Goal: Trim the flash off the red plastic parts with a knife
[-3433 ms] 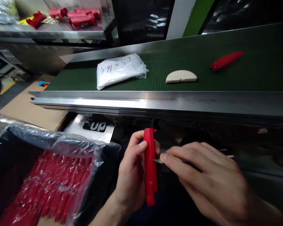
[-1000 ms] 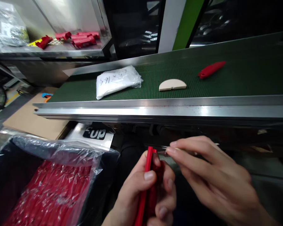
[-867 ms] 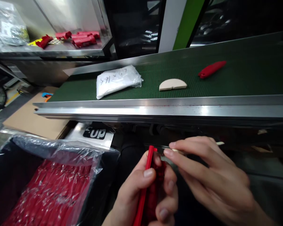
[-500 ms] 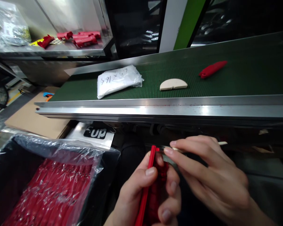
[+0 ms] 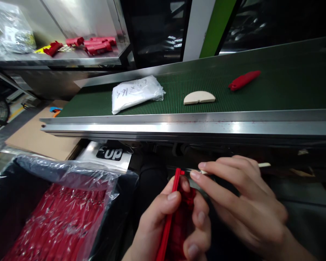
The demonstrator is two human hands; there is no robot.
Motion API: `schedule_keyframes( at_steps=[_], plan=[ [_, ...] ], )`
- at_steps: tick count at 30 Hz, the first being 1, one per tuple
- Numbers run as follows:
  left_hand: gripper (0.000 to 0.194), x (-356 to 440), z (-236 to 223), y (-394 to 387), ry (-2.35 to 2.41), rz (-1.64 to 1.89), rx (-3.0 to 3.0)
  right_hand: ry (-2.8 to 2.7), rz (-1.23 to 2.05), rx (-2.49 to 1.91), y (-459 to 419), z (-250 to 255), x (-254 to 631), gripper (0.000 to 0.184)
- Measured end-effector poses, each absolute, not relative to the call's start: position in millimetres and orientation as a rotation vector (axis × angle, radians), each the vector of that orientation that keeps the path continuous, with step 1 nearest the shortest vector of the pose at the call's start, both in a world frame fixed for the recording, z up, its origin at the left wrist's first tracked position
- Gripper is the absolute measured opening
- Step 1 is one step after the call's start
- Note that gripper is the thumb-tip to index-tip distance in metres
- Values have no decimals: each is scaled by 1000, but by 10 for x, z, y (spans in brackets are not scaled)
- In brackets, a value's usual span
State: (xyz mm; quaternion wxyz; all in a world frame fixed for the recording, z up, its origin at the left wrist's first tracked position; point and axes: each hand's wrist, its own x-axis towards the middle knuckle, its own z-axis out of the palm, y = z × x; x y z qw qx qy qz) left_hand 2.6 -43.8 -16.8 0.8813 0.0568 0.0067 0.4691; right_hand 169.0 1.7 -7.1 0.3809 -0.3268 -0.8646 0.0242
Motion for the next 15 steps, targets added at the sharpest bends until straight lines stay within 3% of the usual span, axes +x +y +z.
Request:
schedule_keyframes(
  at_steps=[3, 8, 15],
  plan=[
    [34, 26, -182, -444, -13, 938, 136, -2157, -5, -872, 15, -77, 1712, 33],
    [30, 8, -164, -452, 163, 981, -29, -2101, -56, -910, 93, -27, 1812, 58],
    [30, -3, -214, -398, 77, 932, 90, -2155, 34, -841, 101, -105, 1723, 43]
  ],
)
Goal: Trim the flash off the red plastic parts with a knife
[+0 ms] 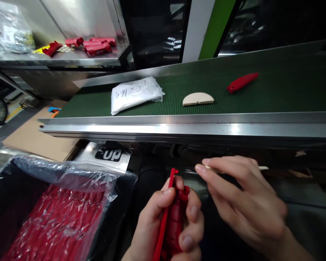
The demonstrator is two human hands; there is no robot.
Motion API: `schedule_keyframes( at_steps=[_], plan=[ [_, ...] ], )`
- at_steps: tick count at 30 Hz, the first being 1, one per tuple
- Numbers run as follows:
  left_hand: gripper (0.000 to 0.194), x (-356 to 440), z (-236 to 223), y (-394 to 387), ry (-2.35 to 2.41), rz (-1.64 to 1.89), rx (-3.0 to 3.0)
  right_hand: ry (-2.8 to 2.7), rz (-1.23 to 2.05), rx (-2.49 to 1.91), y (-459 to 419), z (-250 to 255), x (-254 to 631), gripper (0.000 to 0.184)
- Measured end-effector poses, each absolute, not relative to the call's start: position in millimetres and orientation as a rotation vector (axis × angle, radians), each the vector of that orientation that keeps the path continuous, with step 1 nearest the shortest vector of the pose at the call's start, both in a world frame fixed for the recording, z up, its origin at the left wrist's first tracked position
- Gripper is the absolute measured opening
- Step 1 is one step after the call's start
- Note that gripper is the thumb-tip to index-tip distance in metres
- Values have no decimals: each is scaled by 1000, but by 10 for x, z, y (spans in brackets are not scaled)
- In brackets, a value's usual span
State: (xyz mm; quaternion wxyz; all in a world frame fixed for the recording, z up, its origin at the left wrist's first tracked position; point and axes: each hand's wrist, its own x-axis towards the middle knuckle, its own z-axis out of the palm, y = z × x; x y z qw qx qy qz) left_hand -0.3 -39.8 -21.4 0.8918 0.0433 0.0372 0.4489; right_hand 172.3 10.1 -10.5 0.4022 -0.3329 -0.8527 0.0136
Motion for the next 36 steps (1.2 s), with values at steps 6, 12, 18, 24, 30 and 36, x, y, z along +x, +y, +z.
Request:
schedule_keyframes(
  at_steps=[6, 12, 18, 24, 30, 36],
  plan=[
    [16, -134, 95, -33, 801, 1057, 609, -2091, -256, -1069, 561, 73, 2088, 42],
    [25, -170, 464, 1370, 1309, 1197, 2177, -2332, -598, -1694, 1635, 548, 2663, 30],
    [33, 127, 359, 2742, 1306, 600, 2573, -2725, -550, -1644, 2389, 496, 2552, 20],
    [41, 322, 31, 3294, 1306, 532, 2524, -2730, -625, -1389, 2479, 495, 2661, 4],
    [43, 314, 129, 2893, 1256, 989, 2234, -2224, -588, -1121, 1766, 687, 2727, 7],
    [31, 202, 416, 1517, 1035, 1255, 1972, -1720, 76, -1099, 803, 641, 2523, 16]
  ],
)
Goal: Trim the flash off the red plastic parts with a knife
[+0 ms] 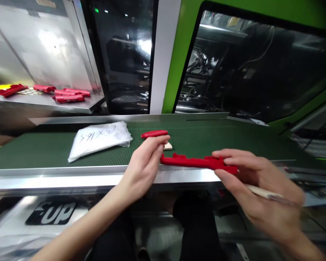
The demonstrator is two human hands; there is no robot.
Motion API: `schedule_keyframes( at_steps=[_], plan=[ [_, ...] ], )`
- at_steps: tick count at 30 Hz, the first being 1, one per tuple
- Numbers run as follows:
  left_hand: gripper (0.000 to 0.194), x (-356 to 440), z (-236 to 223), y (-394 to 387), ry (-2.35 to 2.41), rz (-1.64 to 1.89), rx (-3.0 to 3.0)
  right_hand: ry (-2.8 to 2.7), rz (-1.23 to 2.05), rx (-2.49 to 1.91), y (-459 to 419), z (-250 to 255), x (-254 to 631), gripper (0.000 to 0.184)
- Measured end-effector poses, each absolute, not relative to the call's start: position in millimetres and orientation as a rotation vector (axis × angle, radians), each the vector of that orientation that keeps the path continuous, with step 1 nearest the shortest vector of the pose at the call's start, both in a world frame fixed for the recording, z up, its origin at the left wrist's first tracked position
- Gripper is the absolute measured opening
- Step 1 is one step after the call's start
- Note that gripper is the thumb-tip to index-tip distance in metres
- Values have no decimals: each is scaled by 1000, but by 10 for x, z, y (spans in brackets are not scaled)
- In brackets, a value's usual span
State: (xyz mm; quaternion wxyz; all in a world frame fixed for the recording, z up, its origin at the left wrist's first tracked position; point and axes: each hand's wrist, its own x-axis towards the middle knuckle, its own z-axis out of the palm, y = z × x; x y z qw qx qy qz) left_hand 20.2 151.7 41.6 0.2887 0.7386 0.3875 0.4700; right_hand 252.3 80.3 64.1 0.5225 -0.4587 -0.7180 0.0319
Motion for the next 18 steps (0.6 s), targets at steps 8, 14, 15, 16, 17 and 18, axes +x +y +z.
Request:
schedule_keyframes(
  at_steps=[8, 14, 15, 16, 17, 18],
  plan=[
    [46, -22, 295, 425, 1089, 1117, 1743, -2226, 394, -911, 536, 724, 2298, 14],
    [35, 169, -86, -63, 843, 1197, 748, -2014, 820, -1090, 343, 376, 1914, 38],
    [36, 151, -128, -114, 786, 1232, 568, -1938, 838, -1140, 293, 292, 1898, 38],
    [35, 122, -155, -156, 744, 1260, 428, -1896, 860, -1170, 242, 210, 1893, 35],
    [33, 88, -171, -191, 724, 1284, 324, -1887, 874, -1180, 192, 133, 1895, 32],
    [32, 55, -179, -219, 706, 1304, 261, -1906, 879, -1178, 145, 63, 1897, 29]
  ],
)
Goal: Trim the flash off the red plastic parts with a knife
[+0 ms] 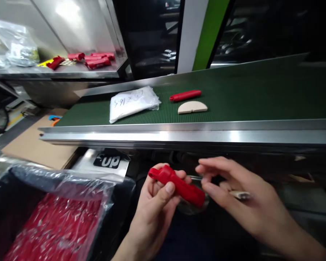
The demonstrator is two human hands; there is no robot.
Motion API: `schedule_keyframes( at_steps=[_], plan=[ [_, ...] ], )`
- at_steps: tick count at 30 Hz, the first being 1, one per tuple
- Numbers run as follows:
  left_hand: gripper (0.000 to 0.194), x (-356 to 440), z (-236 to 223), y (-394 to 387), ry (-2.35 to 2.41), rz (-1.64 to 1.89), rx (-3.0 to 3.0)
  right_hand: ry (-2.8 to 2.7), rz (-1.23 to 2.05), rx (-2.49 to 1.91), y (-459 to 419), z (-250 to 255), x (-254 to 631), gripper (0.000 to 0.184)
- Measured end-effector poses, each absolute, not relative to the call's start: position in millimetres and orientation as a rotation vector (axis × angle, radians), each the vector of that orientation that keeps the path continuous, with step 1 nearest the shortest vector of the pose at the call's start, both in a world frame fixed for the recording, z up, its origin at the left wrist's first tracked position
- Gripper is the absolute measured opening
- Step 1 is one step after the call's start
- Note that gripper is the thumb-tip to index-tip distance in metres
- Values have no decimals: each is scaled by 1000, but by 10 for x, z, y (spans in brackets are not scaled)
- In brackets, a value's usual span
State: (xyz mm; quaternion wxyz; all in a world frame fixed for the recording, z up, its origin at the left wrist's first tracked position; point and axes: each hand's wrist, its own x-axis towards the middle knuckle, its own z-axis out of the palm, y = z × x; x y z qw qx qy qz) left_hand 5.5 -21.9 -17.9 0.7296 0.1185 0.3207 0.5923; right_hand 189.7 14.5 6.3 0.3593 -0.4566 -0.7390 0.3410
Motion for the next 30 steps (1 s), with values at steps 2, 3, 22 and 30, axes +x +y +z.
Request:
schedule_keyframes(
  at_steps=[2, 3, 22, 30],
  plan=[
    [30, 1, -190, -254, 667, 1338, 210, -1988, 864, -1147, 63, -54, 1892, 26],
    [29, -17, -199, -264, 640, 1353, 207, -2020, 845, -1130, 29, -101, 1880, 26],
    [25, -68, -392, -306, 622, 1365, 138, -1844, 831, -1148, -192, -284, 1771, 20],
    [45, -67, -319, -294, 706, 1324, 217, -1702, 864, -1242, -172, -272, 1785, 12]
  ],
)
